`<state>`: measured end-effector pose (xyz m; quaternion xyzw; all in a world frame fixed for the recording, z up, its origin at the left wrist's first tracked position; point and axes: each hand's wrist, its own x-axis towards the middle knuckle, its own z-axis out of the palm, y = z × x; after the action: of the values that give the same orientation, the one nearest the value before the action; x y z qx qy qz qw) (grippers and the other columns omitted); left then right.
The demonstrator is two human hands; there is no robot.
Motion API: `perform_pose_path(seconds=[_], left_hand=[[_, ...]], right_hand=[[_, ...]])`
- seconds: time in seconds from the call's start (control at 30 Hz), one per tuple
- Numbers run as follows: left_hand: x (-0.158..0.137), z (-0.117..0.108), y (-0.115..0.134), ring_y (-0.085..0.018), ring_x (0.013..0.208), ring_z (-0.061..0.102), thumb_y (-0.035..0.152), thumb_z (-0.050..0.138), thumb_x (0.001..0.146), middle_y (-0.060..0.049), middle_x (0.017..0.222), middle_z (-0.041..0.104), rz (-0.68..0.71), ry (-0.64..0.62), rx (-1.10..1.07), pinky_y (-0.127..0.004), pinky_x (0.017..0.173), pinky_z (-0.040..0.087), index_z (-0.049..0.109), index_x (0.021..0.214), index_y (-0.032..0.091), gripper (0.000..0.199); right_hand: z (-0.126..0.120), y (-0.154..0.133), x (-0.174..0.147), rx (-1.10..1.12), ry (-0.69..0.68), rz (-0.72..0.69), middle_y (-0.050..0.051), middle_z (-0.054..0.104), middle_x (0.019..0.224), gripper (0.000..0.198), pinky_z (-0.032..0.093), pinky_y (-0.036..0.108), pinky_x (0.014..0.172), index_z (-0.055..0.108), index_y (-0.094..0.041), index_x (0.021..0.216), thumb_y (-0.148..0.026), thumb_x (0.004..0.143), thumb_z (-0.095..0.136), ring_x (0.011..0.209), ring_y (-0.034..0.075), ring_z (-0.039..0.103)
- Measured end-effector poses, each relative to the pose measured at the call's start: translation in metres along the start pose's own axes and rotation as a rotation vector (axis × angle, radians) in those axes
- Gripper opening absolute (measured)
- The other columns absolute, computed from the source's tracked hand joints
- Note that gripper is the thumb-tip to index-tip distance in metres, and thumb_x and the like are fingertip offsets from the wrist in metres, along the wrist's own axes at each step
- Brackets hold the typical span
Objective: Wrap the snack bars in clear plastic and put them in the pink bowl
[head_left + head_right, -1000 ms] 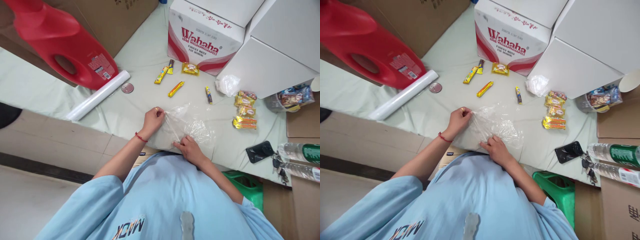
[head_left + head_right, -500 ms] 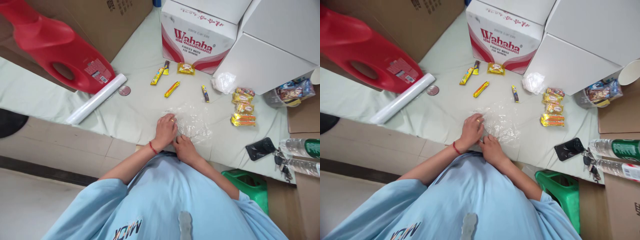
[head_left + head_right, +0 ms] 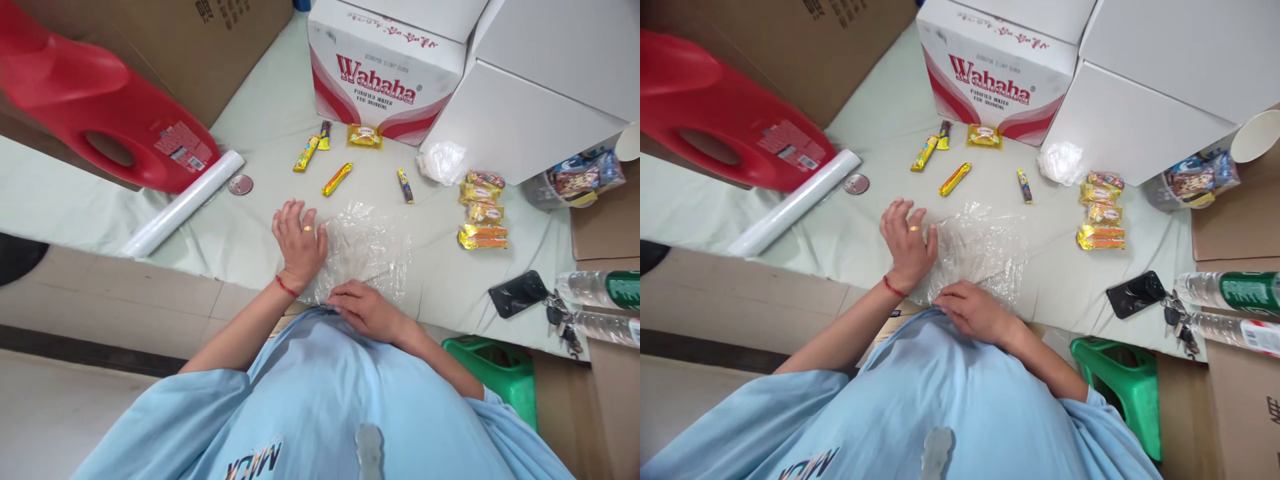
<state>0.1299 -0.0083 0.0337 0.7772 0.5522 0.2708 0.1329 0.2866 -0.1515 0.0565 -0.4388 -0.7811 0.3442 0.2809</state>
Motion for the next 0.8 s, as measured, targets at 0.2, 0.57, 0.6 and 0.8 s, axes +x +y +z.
perform_pose_path(seconds=[0.2, 0.57, 0.6, 0.8], left_hand=[[-0.024, 0.0, -0.005, -0.03, 0.153, 0.045, 0.033, 0.04, 0.107, -0.016, 0.153, 0.061, 0.27, -0.305, -0.012, -0.06, 0.13, 0.017, 0.062, 0.143, 0.021, 0.044], [-0.02, 0.004, -0.041, -0.035, 0.164, 0.023, 0.048, 0.037, 0.108, -0.015, 0.176, 0.027, 0.156, -0.362, 0.134, -0.076, 0.125, -0.01, 0.032, 0.167, 0.026, 0.064], [-0.02, 0.004, -0.04, -0.035, 0.164, 0.024, 0.048, 0.038, 0.108, -0.015, 0.176, 0.027, 0.157, -0.365, 0.132, -0.077, 0.125, -0.009, 0.032, 0.167, 0.026, 0.064], [-0.019, 0.002, -0.037, -0.034, 0.163, 0.026, 0.048, 0.04, 0.108, -0.013, 0.175, 0.029, 0.146, -0.37, 0.127, -0.075, 0.127, -0.007, 0.032, 0.168, 0.027, 0.064]], right_hand=[[-0.02, 0.022, 0.006, -0.261, 0.241, 0.243, 0.017, 0.068, 0.136, 0.038, 0.054, 0.051, 0.108, 0.068, -0.02, 0.139, -0.025, 0.107, 0.048, 0.124, 0.03, 0.061], [-0.08, 0.078, 0.003, -0.519, 0.195, 0.452, 0.017, 0.072, 0.125, 0.037, 0.053, 0.052, 0.101, 0.072, -0.018, 0.131, -0.034, 0.107, 0.047, 0.113, 0.033, 0.064], [-0.089, 0.08, 0.021, -0.553, 0.167, 0.454, 0.016, 0.074, 0.118, 0.036, 0.054, 0.049, 0.097, 0.074, -0.018, 0.126, -0.03, 0.107, 0.045, 0.107, 0.033, 0.064], [-0.112, 0.104, 0.161, -0.74, 0.014, 0.305, 0.013, 0.066, 0.141, 0.044, 0.051, 0.042, 0.094, 0.069, -0.021, 0.135, -0.008, 0.103, 0.042, 0.126, 0.032, 0.056]])
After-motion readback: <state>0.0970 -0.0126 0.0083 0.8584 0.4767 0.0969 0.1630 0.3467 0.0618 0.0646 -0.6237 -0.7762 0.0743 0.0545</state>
